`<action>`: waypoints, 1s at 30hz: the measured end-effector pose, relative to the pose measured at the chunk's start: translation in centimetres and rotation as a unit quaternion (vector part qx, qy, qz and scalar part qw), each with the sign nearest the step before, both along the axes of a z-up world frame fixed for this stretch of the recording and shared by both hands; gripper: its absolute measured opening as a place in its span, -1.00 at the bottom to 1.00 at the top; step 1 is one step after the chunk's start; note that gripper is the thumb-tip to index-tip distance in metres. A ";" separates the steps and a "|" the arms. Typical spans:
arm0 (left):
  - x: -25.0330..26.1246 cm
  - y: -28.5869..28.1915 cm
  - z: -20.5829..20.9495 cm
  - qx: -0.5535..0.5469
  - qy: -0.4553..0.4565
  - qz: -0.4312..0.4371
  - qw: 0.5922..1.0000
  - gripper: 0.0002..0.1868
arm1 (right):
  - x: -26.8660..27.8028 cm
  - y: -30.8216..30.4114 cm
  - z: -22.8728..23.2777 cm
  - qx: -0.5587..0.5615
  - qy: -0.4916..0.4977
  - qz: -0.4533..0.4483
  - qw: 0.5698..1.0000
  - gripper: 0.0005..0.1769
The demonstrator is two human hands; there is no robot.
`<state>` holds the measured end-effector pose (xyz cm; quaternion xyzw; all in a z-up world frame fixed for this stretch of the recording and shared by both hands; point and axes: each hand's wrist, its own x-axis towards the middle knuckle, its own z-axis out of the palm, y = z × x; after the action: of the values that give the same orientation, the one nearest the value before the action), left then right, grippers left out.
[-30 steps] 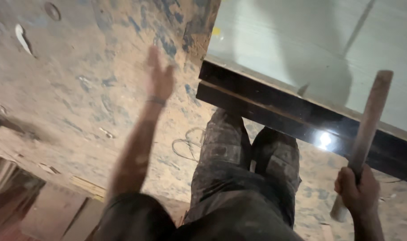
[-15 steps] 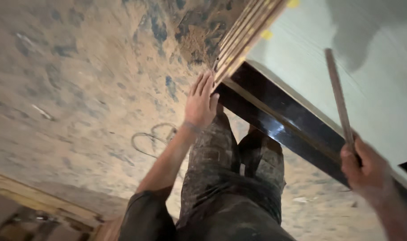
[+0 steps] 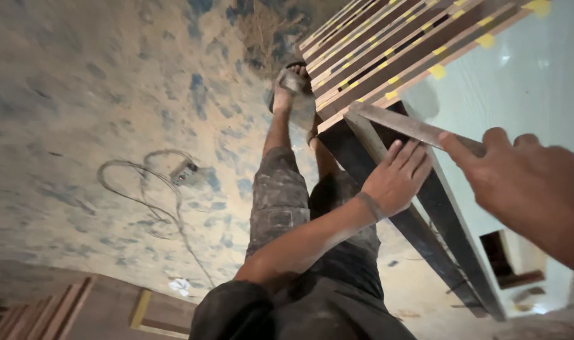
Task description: The person sands the edges of a large white board using a metal file, focusing on the corners and long sides. They then apply yellow tape to the edges of the board.
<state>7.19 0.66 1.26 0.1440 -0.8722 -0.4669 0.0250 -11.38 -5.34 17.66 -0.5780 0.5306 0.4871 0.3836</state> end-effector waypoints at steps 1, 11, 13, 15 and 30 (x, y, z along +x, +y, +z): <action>-0.2 0.0 -0.3 -0.003 -0.024 -0.016 1.000 -0.50 | 0.2 -0.8 -0.1 0.032 0.006 0.006 0.999 -0.23; 0.1 -0.4 -1.1 -0.049 -0.034 -0.037 0.998 -0.45 | 0.3 -4.8 -2.7 0.052 -0.014 -0.042 0.998 -0.35; 0.2 0.5 -0.7 -0.015 -0.064 -0.046 0.997 -0.48 | 0.6 -3.3 -1.1 0.090 -0.020 -0.021 0.996 -0.25; -0.2 0.1 -1.0 -0.022 -0.066 -0.045 0.997 -0.48 | 0.4 -2.8 -2.0 0.082 -0.024 0.019 0.996 -0.25; 0.4 -3.1 -0.7 -0.077 -0.051 -0.103 0.990 -0.36 | -1.0 0.4 -5.2 -0.095 0.003 -0.175 0.980 -0.37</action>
<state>7.64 -2.41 0.59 0.0746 -0.9160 -0.3901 -0.0561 -12.41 -4.94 12.42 -0.5088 0.6686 0.3609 0.4047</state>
